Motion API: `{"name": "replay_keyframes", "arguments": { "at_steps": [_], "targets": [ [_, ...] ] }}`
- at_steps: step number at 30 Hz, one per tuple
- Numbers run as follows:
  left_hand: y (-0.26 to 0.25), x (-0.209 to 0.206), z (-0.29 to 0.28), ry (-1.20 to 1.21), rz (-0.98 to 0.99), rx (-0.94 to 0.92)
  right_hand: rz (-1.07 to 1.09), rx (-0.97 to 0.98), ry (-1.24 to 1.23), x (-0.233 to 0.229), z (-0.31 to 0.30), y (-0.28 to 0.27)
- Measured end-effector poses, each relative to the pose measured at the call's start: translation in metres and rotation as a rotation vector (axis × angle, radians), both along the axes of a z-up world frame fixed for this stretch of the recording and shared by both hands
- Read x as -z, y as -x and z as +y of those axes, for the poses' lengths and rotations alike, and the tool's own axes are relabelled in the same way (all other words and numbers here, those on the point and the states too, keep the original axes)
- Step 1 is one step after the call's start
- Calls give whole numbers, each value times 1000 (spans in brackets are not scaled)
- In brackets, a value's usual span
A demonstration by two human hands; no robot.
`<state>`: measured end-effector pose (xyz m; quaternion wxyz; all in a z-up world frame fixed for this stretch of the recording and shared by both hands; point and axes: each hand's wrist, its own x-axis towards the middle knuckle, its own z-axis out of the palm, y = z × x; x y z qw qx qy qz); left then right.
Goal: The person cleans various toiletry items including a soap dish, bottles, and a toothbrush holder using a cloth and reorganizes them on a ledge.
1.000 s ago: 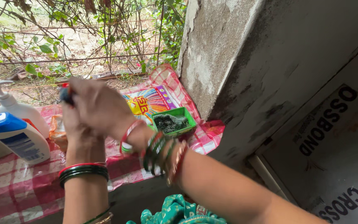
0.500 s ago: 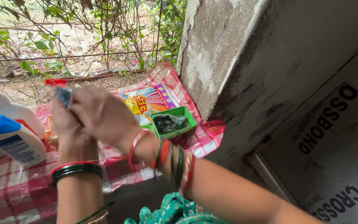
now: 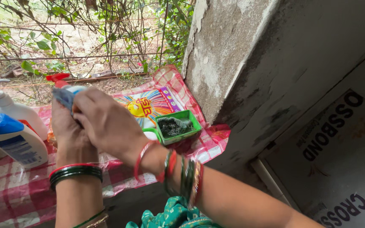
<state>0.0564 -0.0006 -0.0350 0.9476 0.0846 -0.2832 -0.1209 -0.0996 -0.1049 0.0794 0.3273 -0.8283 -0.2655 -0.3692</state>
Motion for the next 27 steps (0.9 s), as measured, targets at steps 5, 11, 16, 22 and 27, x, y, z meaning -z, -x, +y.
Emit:
{"name": "replay_keyframes", "arguments": {
  "at_steps": [5,11,16,22,27],
  "targets": [
    [35,-51,-23,-121,410,-153,55,42,34,-14,-8,-71],
    [65,-81,-13,-192,531,-157,228,58,-224,1,-24,-111],
    [39,-40,1,-48,444,-116,98,173,-162,13,6,-40],
    [48,-39,-14,-148,298,-319,129,110,-25,-16,12,-37],
    [70,-70,-20,-255,410,-311,209,96,-121,-25,4,-83]
  ]
}}
